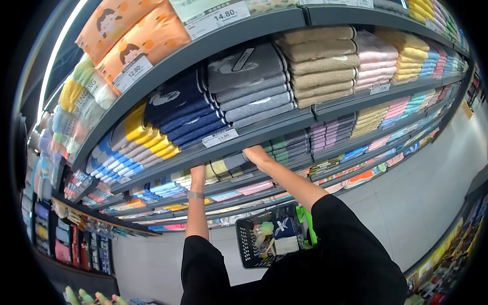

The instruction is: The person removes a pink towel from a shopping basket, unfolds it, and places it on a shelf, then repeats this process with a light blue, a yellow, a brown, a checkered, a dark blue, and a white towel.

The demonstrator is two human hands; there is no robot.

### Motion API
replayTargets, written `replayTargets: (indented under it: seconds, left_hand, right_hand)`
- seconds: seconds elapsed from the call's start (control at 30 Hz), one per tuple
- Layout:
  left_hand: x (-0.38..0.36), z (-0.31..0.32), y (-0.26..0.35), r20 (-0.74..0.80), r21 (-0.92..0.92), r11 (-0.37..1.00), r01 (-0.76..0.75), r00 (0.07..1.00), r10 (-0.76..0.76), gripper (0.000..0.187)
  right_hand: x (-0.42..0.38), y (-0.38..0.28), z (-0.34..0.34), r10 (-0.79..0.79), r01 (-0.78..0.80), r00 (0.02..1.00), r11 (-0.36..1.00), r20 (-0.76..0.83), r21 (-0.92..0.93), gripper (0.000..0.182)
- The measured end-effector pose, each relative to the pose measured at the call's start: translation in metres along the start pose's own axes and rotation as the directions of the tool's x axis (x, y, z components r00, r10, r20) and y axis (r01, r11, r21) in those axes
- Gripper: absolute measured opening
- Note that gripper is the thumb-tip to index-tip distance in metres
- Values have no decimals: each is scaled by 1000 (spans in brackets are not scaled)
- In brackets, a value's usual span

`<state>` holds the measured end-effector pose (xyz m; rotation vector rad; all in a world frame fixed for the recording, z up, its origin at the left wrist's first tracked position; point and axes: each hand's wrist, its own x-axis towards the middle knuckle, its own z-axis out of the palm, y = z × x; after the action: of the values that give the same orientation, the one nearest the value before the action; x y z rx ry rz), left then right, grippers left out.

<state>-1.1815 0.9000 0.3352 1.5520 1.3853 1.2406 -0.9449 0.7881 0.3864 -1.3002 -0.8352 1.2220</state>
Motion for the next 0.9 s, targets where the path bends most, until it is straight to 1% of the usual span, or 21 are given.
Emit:
replayTargets:
  seconds: [0.03,0.07,0.13,0.17,0.2,0.27,0.3,0.33,0.4,0.43,0.5,0.53,0.6,0.63,0.7,0.77,0.8,0.83,0.87,0.9]
  left_hand:
    - [7,3,-5,-22,60,998,-16,1000,17,34]
    - [13,6,-10,-32,101,995,-24,999,27,34]
    - [24,11,-11,-38,177,983,-39,998,47,34]
    - [29,13,-11,-37,212,976,-50,998,60,34]
    - [35,15,-12,-36,244,968,-58,997,69,33]
    - [38,15,-14,-24,310,948,-76,996,88,33]
    - [40,16,-13,-16,342,936,-88,995,100,33]
    - [41,14,-12,-10,375,922,-97,994,109,33]
    - [43,14,-11,14,435,891,-127,991,135,33]
    - [43,14,-9,30,461,876,-144,989,146,33]
    - [42,14,-7,64,512,839,-182,983,174,32]
    - [41,14,-6,80,536,820,-202,979,189,32]
    - [38,13,-2,125,583,772,-254,967,224,32]
    - [36,11,-1,157,607,739,-292,956,248,32]
    - [28,9,0,222,648,660,-380,923,314,32]
    - [13,8,1,290,674,567,-473,876,386,32]
    - [3,9,7,301,663,567,-489,867,397,32]
    - [-13,12,27,232,605,681,-412,910,344,28]
    - [-17,12,31,240,605,686,-405,914,328,28]
    - [-20,12,28,235,590,632,-502,856,461,27]
  right_hand:
    - [-4,-2,-2,-25,28,999,989,23,-146,48]
    - [-3,2,-4,-22,24,1000,990,16,-142,48]
    - [-1,14,-7,-105,120,989,980,102,-157,30]
    - [0,20,-9,-152,174,982,960,113,-221,27]
    - [-6,20,-11,-150,170,983,960,106,-221,27]
    - [-27,15,-14,-291,277,956,862,35,-424,36]
    - [-35,18,-13,-487,428,873,767,0,-478,38]
    - [-42,16,-14,-483,425,875,768,1,-479,38]
    - [-53,10,-16,-558,486,829,700,24,-523,41]
    - [-54,10,-16,-554,482,832,704,21,-522,41]
    - [-56,12,-17,-587,539,801,622,118,-568,43]
    - [-54,12,-17,-584,539,803,623,121,-567,43]
    - [-47,16,-18,-534,512,827,590,173,-625,47]
    - [-43,19,-18,-532,513,828,589,178,-624,47]
    - [-38,26,-20,-513,488,835,523,199,-699,49]
    - [-39,29,-21,-516,484,835,526,190,-699,47]
    - [-42,29,-23,-518,477,837,531,177,-701,46]
    - [-42,31,-24,-509,467,843,536,173,-703,46]
    - [-40,34,-25,-552,483,820,527,151,-699,45]
    - [-39,39,-26,-585,496,800,518,134,-697,43]
